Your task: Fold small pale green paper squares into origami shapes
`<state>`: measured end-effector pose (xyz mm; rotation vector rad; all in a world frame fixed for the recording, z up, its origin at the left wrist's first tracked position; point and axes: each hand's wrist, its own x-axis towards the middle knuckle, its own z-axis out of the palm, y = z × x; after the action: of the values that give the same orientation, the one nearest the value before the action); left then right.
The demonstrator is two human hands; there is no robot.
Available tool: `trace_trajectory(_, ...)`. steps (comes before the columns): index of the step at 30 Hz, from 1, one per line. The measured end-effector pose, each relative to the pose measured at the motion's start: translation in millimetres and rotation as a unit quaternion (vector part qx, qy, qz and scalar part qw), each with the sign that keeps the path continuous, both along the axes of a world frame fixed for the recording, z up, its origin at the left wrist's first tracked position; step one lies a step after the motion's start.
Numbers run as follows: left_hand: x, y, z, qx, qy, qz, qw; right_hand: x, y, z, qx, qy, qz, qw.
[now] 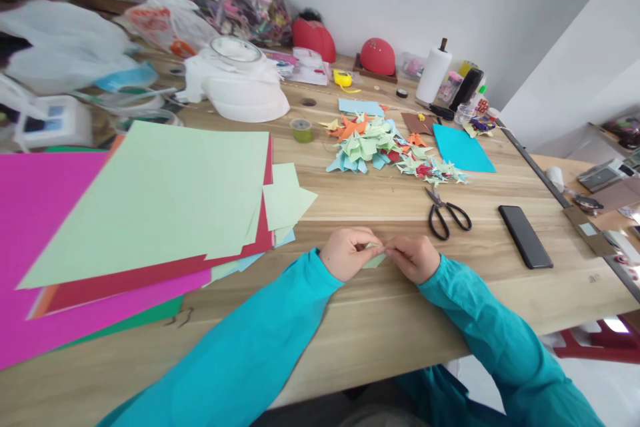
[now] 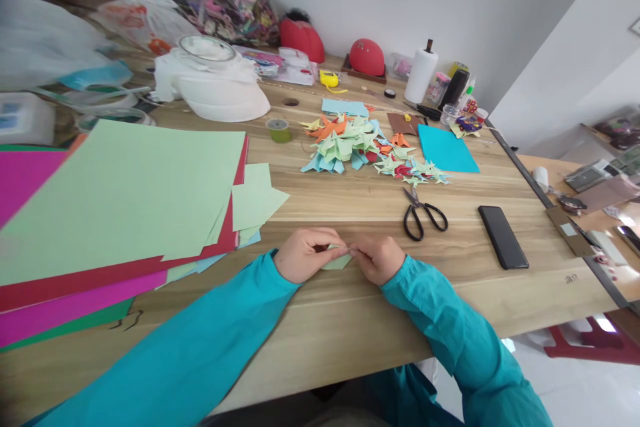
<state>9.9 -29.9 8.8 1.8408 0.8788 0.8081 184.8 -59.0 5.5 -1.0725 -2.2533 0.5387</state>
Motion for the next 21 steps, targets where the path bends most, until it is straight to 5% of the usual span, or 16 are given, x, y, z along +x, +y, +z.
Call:
trace_trajectory(12,-1,1,2.4,-0.083,0.017,0.057,0.995,2,-1,11.7,-0.123,0.044,-0.029,0.991)
trace_trajectory(21,-7,7,6.2,-0.120,0.010,0.043,0.992,2,1,7.2,-0.275,0.160,-0.037,0.947)
